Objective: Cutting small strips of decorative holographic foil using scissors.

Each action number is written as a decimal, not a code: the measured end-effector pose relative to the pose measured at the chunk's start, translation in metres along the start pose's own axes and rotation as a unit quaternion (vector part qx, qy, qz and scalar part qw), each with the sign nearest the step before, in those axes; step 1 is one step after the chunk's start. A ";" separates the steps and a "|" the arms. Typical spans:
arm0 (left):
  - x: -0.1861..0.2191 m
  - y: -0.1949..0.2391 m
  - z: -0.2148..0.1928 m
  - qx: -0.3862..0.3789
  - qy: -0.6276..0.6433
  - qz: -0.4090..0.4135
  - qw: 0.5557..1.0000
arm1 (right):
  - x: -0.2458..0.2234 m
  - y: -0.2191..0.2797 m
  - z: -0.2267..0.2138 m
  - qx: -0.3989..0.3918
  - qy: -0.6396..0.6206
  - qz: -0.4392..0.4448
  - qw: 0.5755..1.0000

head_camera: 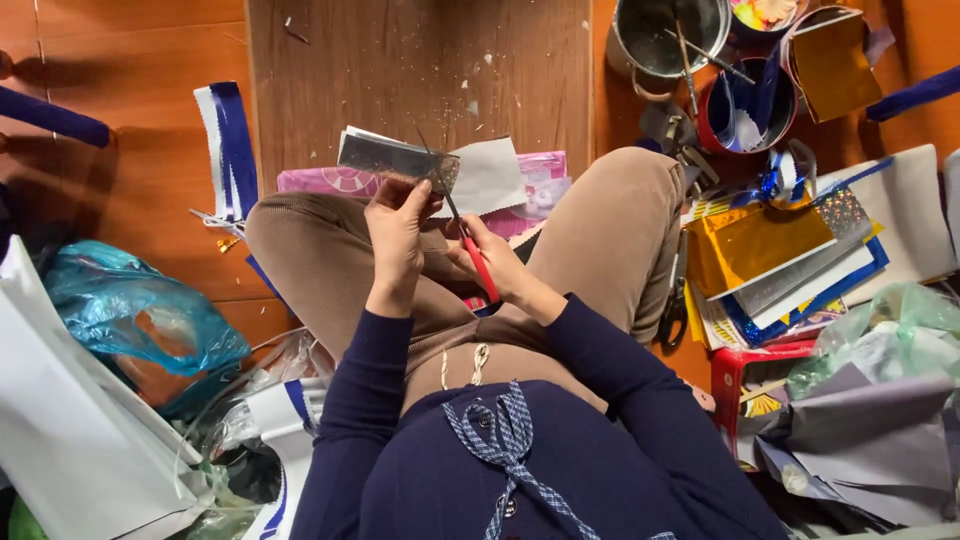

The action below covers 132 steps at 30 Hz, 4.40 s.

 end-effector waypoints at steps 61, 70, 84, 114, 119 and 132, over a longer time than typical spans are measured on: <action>0.005 0.028 0.044 -0.022 0.042 -0.014 0.999 | -0.063 0.004 -0.017 0.040 -0.210 -0.159 0.964; 0.025 0.024 0.042 -0.018 0.078 -0.023 0.996 | -0.031 -0.006 -0.010 0.025 -0.229 -0.166 0.959; 0.063 0.016 0.026 -0.057 0.013 0.066 0.996 | -0.016 0.003 -0.009 0.057 -0.050 -0.096 0.993; 0.069 0.005 0.012 -0.199 -0.172 0.038 0.964 | -0.025 0.002 -0.010 0.048 -0.052 -0.087 0.994; 0.074 0.001 0.011 -0.181 -0.189 0.086 0.961 | -0.020 0.001 -0.003 0.032 -0.082 -0.077 0.993; 0.049 0.032 0.025 -0.085 -0.137 0.089 0.983 | -0.022 0.009 -0.001 0.059 -0.033 -0.081 0.994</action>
Point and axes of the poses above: each hand's wrist, its own y-axis away from the middle knuckle, its own z-axis out of the palm, x = y × z, the point moved 8 cm from there along -y, towards the middle knuckle, and after that the axes turned 2 degrees about z, right-handed, at the moved point
